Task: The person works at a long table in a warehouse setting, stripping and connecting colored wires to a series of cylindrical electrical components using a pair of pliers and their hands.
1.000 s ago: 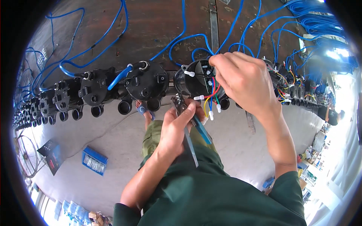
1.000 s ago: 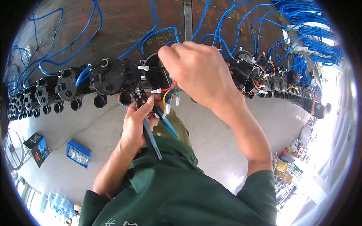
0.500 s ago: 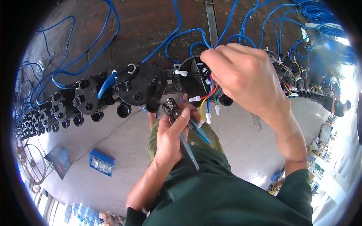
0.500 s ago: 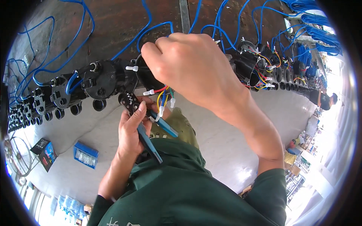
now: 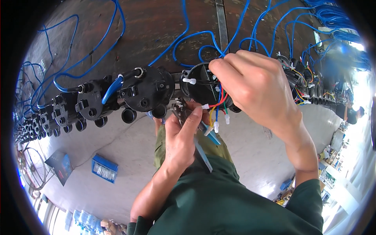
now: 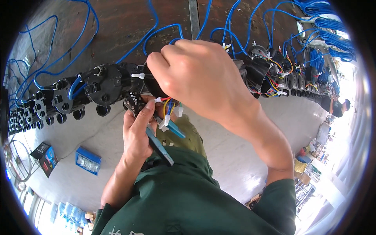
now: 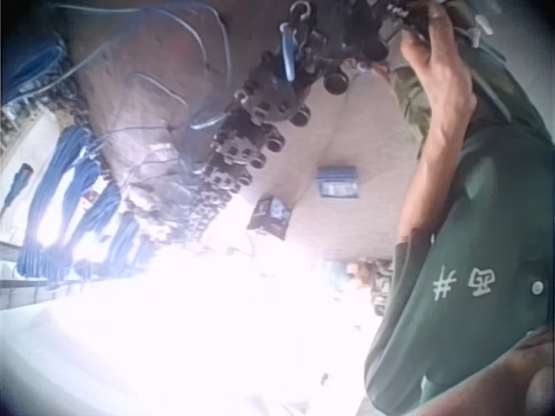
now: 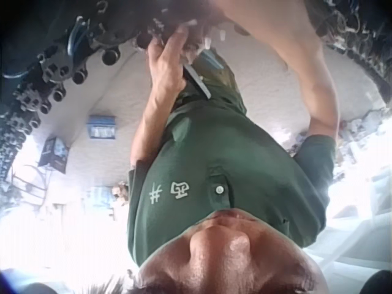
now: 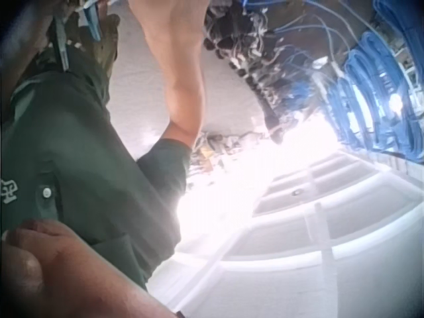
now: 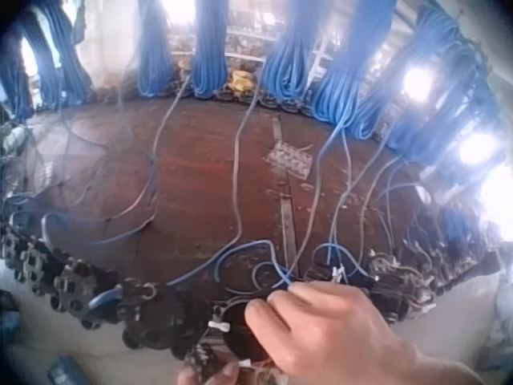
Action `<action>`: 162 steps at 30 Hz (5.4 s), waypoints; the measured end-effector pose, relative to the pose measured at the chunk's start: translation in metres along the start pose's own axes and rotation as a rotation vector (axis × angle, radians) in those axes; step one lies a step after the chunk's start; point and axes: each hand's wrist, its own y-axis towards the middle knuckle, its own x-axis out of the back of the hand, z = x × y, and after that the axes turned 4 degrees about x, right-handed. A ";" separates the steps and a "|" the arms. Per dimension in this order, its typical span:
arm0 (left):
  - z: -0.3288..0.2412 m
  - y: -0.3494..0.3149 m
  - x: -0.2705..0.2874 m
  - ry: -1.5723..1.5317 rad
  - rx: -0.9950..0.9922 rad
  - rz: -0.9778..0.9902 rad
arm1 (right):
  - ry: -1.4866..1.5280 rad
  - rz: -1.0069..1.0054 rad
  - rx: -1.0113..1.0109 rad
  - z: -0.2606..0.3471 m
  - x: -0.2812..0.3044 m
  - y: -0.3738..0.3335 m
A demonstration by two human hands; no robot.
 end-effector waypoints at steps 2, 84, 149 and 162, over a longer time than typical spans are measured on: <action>0.003 0.001 0.006 -0.025 0.054 0.010 | -0.001 0.002 0.007 0.000 0.000 0.002; 0.004 0.024 0.010 0.026 -0.081 0.085 | 0.312 0.293 -0.008 0.002 -0.016 -0.006; 0.013 0.082 -0.095 1.588 -0.838 -0.488 | -0.059 -0.281 -0.953 0.032 -0.019 -0.184; 0.037 -0.009 0.074 1.057 -0.656 -0.137 | 0.228 -0.212 -1.208 0.060 -0.029 -0.178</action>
